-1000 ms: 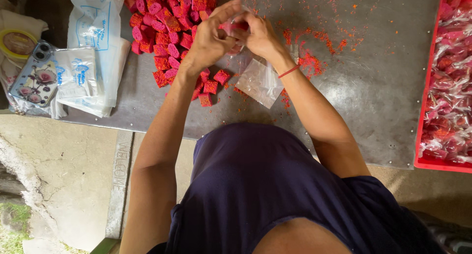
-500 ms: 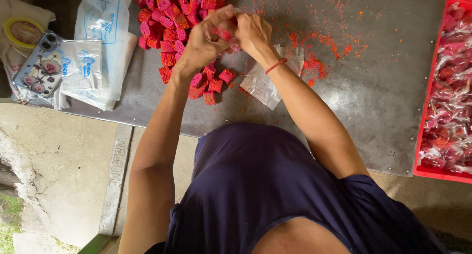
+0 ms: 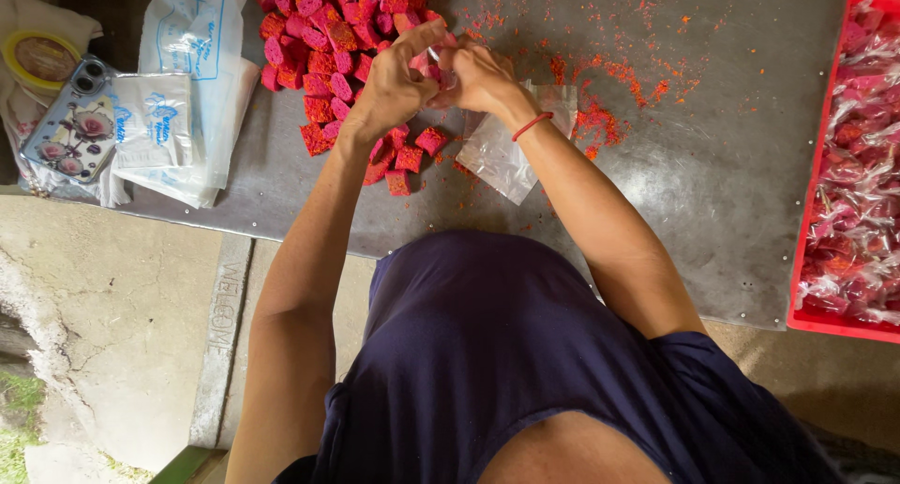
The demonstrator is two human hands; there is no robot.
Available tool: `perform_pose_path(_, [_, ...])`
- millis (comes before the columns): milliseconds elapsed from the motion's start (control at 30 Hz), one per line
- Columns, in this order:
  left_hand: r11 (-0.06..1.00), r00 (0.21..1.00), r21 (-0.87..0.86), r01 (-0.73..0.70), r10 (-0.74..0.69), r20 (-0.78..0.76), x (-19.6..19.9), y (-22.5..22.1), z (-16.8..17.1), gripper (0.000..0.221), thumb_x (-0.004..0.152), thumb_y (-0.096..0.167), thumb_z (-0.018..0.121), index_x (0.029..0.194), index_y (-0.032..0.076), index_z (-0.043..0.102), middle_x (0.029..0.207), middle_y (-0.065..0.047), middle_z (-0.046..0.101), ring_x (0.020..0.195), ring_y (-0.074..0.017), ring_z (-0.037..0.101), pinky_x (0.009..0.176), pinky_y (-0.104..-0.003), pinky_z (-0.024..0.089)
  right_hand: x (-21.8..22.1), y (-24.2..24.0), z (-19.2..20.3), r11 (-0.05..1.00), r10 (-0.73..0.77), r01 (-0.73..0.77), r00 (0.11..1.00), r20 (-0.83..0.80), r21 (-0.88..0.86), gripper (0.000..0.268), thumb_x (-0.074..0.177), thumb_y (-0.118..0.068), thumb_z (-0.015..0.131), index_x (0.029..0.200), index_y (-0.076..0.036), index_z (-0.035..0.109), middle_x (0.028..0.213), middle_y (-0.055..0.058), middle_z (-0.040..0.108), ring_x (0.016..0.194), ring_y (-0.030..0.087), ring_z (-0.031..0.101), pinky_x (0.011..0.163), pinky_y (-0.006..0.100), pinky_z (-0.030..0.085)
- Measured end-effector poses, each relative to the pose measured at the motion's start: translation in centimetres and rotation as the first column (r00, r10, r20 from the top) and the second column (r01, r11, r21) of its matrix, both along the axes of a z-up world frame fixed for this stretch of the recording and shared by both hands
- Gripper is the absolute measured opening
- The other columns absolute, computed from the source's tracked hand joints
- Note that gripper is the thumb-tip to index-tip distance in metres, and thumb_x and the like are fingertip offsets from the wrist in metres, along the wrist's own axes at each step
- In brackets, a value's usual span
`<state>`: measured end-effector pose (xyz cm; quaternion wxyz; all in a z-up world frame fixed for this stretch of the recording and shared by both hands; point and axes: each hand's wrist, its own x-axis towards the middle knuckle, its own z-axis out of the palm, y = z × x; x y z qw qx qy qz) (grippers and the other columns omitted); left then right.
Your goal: The person picks up pink sponge-like objects from a pile on a metal table and places them one at a time into a clear plastic bag, then moves the filled bag to a red crate.
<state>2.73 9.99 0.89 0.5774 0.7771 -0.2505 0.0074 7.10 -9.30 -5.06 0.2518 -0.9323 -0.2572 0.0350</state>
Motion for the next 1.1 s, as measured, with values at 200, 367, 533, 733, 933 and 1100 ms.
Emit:
perform_pose_path(200, [0.994,0.955,-0.108,-0.031,-0.003,-0.297,-1.4,0.3,0.7,0.055,0.086,-0.013,0.057,0.139,0.000,0.062,0.150,-0.016,0.057,0.090,-0.0138,0.079,0.072,-0.026,0.066,0.7,0.1,-2.9,0.981,-0.041,0.022,0.995,-0.096,-0.192,0.026,0.091,-0.031,0.076,0.093,-0.006,0.072,0.102,0.014,0.072,0.099,0.033,0.071,0.081,0.050,0.057])
perform_pose_path(367, [0.990,0.965,-0.093,-0.105,0.079,-0.252,-0.2,0.9,0.9,0.062,0.082,-0.014,0.055,0.144,-0.005,0.052,0.147,-0.014,0.061,0.082,-0.0166,0.079,0.063,-0.027,0.060,2.2,-1.5,-0.7,0.967,-0.055,0.078,0.993,-0.102,0.241,0.025,0.110,-0.026,0.063,0.103,-0.003,0.070,0.100,0.017,0.070,0.094,0.035,0.068,0.082,0.048,0.053])
perform_pose_path(533, [0.970,0.967,-0.226,-0.093,0.034,-0.254,1.2,1.2,2.8,0.049,0.095,-0.010,0.063,0.144,-0.005,0.057,0.137,-0.015,0.071,0.090,-0.0172,0.081,0.073,-0.027,0.064,-0.5,-4.9,5.7,0.946,0.236,-0.262,0.961,0.146,0.191,0.021,0.100,-0.020,0.070,0.103,0.001,0.070,0.098,0.020,0.068,0.095,0.040,0.067,0.081,0.047,0.053])
perform_pose_path(733, [0.895,0.862,0.328,-0.301,0.108,0.496,0.5,0.6,4.9,0.037,0.073,0.012,0.092,0.107,0.005,0.078,0.093,-0.010,0.074,0.076,-0.0260,0.071,0.064,-0.037,0.055,-2.3,-6.3,9.2,0.676,0.263,0.259,0.790,-0.553,0.690,0.015,0.102,-0.013,0.067,0.098,0.002,0.068,0.099,0.013,0.072,0.085,0.025,0.076,0.065,0.034,0.062])
perform_pose_path(933, [0.966,0.968,-0.075,-0.249,0.248,-0.021,-2.2,-1.8,6.4,0.011,0.098,0.009,0.079,0.107,0.003,0.076,0.090,-0.003,0.077,0.079,-0.0085,0.071,0.070,-0.025,0.057,-5.9,-7.4,12.5,0.310,0.374,0.369,0.800,-0.469,0.876,0.009,0.103,-0.007,0.069,0.103,0.002,0.067,0.103,0.016,0.074,0.089,0.025,0.076,0.077,0.037,0.064])
perform_pose_path(1100, [0.888,0.977,-0.450,-0.093,-0.006,-0.214,-3.5,-2.3,8.0,0.008,0.101,0.008,0.073,0.106,0.002,0.072,0.097,-0.004,0.072,0.089,-0.0070,0.066,0.080,-0.025,0.056,-8.0,-7.3,13.6,0.026,0.456,0.359,0.826,-0.331,0.933,0.030,0.080,-0.002,0.074,0.109,0.002,0.070,0.103,0.009,0.073,0.095,0.018,0.072,0.090,0.033,0.061])
